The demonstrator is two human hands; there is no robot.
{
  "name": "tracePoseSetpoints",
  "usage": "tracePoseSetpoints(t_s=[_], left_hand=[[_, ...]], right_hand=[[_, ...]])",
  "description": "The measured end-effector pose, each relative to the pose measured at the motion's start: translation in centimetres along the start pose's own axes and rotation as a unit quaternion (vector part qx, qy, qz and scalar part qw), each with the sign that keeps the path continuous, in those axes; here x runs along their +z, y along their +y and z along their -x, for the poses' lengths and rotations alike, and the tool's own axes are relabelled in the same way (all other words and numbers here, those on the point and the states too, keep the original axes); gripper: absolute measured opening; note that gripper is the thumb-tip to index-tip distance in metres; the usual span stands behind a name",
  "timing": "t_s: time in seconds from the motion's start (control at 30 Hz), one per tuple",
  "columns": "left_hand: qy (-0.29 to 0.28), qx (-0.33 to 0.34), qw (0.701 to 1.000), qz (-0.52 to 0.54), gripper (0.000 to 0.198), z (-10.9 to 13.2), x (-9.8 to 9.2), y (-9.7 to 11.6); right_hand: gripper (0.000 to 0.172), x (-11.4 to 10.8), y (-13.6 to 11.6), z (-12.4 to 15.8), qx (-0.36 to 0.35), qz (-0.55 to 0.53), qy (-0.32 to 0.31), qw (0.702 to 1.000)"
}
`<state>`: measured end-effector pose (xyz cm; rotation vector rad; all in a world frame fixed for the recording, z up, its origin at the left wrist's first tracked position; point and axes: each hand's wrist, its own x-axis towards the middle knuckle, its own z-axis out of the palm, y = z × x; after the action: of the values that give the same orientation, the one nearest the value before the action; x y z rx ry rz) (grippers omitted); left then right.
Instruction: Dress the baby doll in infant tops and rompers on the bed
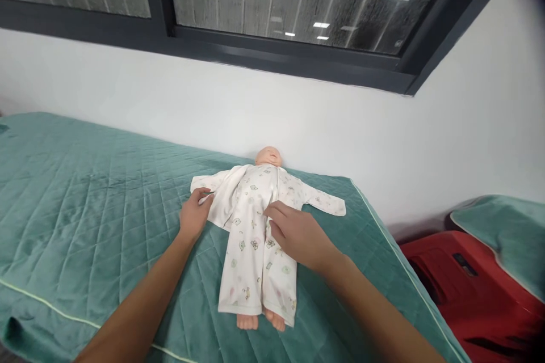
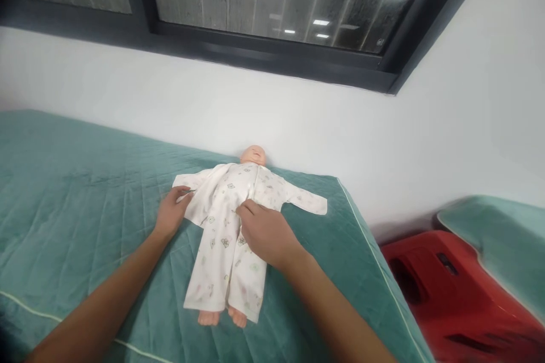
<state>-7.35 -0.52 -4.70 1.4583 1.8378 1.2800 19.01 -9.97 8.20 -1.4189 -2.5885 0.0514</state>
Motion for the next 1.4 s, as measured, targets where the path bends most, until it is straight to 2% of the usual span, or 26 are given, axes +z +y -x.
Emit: tracePoseSetpoints(t_s=[0.07, 0.13, 0.17, 0.23, 0.3, 0.33, 0.4, 0.43, 0.47, 0.53, 0.6, 0.63, 0.7, 0.77, 0.83, 0.87, 0.93, 1.03, 1.13, 1.2, 1.33, 1.4], left_hand=[[-0.005, 0.001, 1.000, 0.015, 0.029, 0.1, 0.0, 0.2], [0.007, 0.009, 0.998, 0.058, 0.029, 0.0, 0.0, 0.6], [0.019, 0.012, 0.996, 0.088, 0.028, -0.1, 0.1, 1.0], [0.043, 0.013, 0.988, 0.150, 0.029, -0.1, 0.1, 2.1], [0.061, 0.023, 0.979, 0.192, 0.029, 0.3, 0.1, 3.9], [0.067, 0.039, 0.977, 0.200, 0.029, 0.8, 0.1, 4.9], [0.069, 0.097, 0.977, 0.175, 0.024, 2.2, 0.1, 7.1], [0.051, 0.150, 0.976, 0.148, 0.020, 3.0, 0.1, 8.0], [0.002, 0.225, 0.966, 0.129, 0.019, 3.9, 0.2, 8.7], [-0.110, 0.373, 0.916, 0.104, 0.023, 5.2, 0.3, 9.4], [-0.193, 0.449, 0.868, 0.090, 0.026, 5.8, 0.6, 9.4], [-0.205, 0.452, 0.863, 0.092, 0.025, 5.7, 0.8, 9.2], [-0.169, 0.389, 0.900, 0.103, 0.021, 4.6, 1.4, 9.1], [-0.102, 0.267, 0.953, 0.104, 0.019, 2.4, 2.3, 9.4], [-0.070, 0.142, 0.984, 0.086, 0.024, -0.3, 3.6, 10.3], [-0.075, 0.096, 0.990, 0.078, 0.029, -1.7, 4.3, 10.8], [-0.136, 0.037, 0.989, 0.048, 0.040, -4.3, 5.9, 11.9], [-0.206, 0.022, 0.978, -0.002, 0.041, -7.1, 7.7, 13.0], [-0.225, 0.057, 0.972, -0.033, 0.030, -8.1, 8.4, 13.5], [-0.222, 0.081, 0.971, -0.030, 0.027, -8.1, 8.5, 13.7], [-0.174, 0.111, 0.978, 0.002, 0.026, -7.5, 8.6, 14.2], [-0.181, 0.112, 0.977, 0.032, 0.024, -7.3, 8.8, 14.4]], right_hand=[[0.028, -0.5, 0.5, 0.4, 0.030, -0.017, 0.048, 0.998], [0.025, -0.8, 1.6, 0.1, 0.085, -0.077, 0.136, 0.984], [0.023, -0.7, 2.4, -0.5, 0.119, -0.126, 0.184, 0.968], [0.020, -0.1, 4.4, -2.3, 0.190, -0.246, 0.265, 0.913], [0.018, 0.9, 6.4, -4.9, 0.249, -0.346, 0.309, 0.850], [0.018, 1.5, 7.3, -6.2, 0.268, -0.371, 0.312, 0.833], [0.018, 2.6, 8.7, -8.5, 0.288, -0.374, 0.306, 0.827], [0.018, 3.1, 9.0, -9.3, 0.292, -0.359, 0.303, 0.833], [0.018, 3.6, 9.2, -9.8, 0.293, -0.340, 0.305, 0.840], [0.018, 4.5, 9.3, -10.2, 0.289, -0.320, 0.311, 0.847], [0.018, 5.2, 9.2, -9.8, 0.278, -0.348, 0.306, 0.842], [0.018, 5.4, 9.1, -9.6, 0.272, -0.371, 0.300, 0.836], [0.019, 5.6, 9.2, -9.2, 0.269, -0.411, 0.286, 0.823], [0.019, 5.6, 9.4, -9.1, 0.280, -0.431, 0.272, 0.813], [0.020, 5.5, 9.6, -9.2, 0.290, -0.441, 0.261, 0.808], [0.021, 5.5, 9.7, -9.3, 0.292, -0.446, 0.257, 0.806], [0.022, 5.5, 9.9, -9.3, 0.293, -0.457, 0.251, 0.801], [0.026, 5.5, 10.2, -9.4, 0.293, -0.474, 0.241, 0.795], [0.030, 5.4, 10.4, -9.5, 0.293, -0.478, 0.228, 0.796], [0.033, 5.2, 10.4, -9.6, 0.299, -0.471, 0.216, 0.801], [0.035, 4.6, 10.0, -9.9, 0.315, -0.450, 0.195, 0.812], [0.031, 4.5, 9.8, -10.0, 0.327, -0.436, 0.194, 0.815]])
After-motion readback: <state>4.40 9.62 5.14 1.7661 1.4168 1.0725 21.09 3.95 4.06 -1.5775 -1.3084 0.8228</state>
